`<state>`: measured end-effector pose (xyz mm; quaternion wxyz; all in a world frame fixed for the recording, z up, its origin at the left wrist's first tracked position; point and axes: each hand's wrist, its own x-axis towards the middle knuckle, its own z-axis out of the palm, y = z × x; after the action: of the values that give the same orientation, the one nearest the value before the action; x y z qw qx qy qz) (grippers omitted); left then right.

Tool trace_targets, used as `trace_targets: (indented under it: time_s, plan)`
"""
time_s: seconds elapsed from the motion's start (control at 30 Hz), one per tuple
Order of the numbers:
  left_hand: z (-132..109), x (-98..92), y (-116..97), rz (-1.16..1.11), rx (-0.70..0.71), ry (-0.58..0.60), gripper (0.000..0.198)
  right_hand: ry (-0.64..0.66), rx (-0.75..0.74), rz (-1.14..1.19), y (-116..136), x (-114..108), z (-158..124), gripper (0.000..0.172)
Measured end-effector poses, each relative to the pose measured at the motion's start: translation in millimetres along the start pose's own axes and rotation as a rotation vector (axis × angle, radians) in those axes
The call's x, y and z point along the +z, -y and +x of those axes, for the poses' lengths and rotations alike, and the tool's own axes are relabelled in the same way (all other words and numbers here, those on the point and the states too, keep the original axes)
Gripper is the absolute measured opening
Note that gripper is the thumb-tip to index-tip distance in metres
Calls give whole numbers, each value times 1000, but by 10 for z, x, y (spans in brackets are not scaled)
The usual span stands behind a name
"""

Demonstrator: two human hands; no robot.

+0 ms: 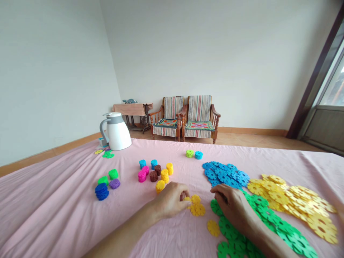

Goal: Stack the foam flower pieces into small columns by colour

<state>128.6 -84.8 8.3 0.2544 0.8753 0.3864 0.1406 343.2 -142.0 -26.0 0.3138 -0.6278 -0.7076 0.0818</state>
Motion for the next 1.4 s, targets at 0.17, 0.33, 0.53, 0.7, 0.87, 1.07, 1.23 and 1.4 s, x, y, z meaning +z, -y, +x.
trace_targets:
  time_s: [0.17, 0.33, 0.53, 0.7, 0.87, 1.07, 1.23, 1.4]
  plan:
    - [-45, -89, -48, 65, 9, -27, 23, 10, 3, 1, 11, -18, -2, 31]
    - [-74, -77, -25, 153, 38, 20, 21, 10, 1, 8, -10, -2, -6, 31]
    - [-56, 63, -6, 190, 102, -39, 17, 0, -18, 13, -13, 2, -1, 31]
    - [-95, -176, 11, 187, 90, -128, 16, 1, -11, 0, 0, -18, -9, 31]
    - [-168, -608, 243, 189, -9, -236, 15, 12, -1, 20, -13, -4, -1, 32]
    - [-220, -702, 455, 218, -63, -146, 11, -2, -5, 14, -29, 10, 6, 32]
    - [-221, -686, 493, 227, -37, -141, 11, 9, -7, 13, -38, 10, 8, 31]
    - [-177, -629, 318, 182, -53, -240, 12, 4, -14, 0, -25, 5, 1, 32]
